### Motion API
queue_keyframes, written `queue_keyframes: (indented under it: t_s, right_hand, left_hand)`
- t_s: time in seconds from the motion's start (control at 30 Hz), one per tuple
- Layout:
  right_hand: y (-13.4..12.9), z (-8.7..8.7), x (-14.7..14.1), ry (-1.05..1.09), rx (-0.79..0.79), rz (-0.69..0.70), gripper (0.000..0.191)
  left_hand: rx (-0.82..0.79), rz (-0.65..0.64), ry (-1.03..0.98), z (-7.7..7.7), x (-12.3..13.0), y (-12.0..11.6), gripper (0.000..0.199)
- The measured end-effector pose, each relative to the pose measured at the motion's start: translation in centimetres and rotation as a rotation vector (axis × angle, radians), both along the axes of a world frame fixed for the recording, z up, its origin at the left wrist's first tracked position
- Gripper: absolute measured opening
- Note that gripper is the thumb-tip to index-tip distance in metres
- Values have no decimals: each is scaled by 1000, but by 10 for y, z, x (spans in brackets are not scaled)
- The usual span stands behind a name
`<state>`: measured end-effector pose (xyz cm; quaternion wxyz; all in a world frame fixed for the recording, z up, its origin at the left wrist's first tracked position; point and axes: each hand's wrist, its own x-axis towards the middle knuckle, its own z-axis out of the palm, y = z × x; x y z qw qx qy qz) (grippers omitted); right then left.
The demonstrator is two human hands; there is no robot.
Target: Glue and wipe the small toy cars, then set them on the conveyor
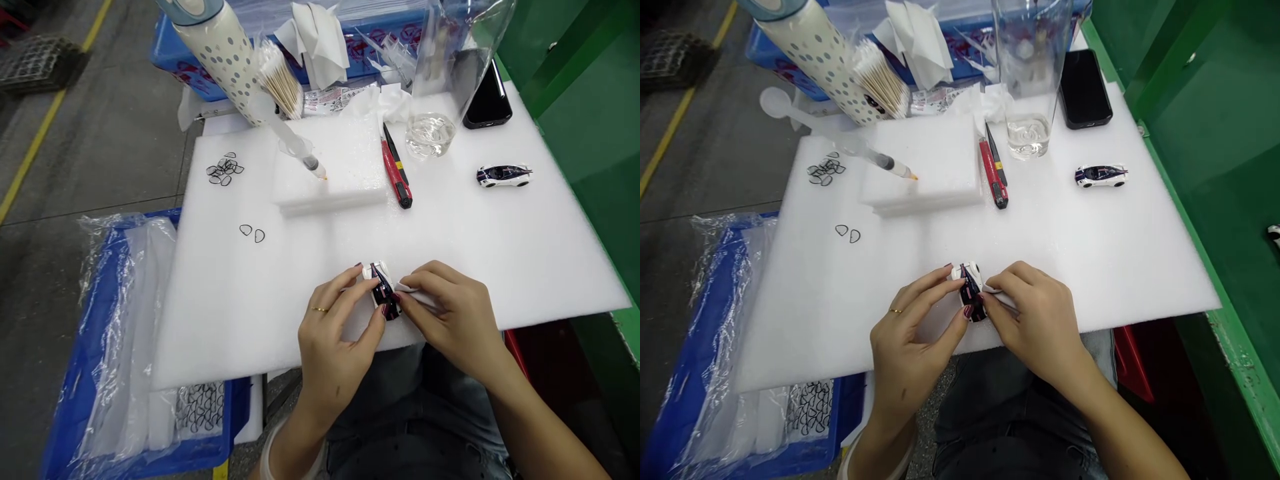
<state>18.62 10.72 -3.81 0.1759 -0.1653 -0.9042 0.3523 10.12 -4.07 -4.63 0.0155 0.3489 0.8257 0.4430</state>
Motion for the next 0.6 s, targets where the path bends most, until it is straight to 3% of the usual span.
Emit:
queue_keyframes:
  t_s: [0.17,0.3,0.37,0.5,0.6]
  right_hand:
    - [-1,-1,0,19,52,-1,7]
    - [-2,-4,9,191,87,14,8]
    - [-3,-8,17,279,181,23,16]
    - [-11,-16,26,299,440,65,22]
    - [-16,-17,24,273,528,55,21]
  left_hand:
    - [-32,-24,-49,6,-9,0,23]
    - [-140,-373,-90,11,-30,-7,52]
    - [-166,-492,-82,10,-37,-9,57]
    - [-132,-374,-70,5,-35,-7,49]
    - [-123,-335,-57,2,-31,-5,50]
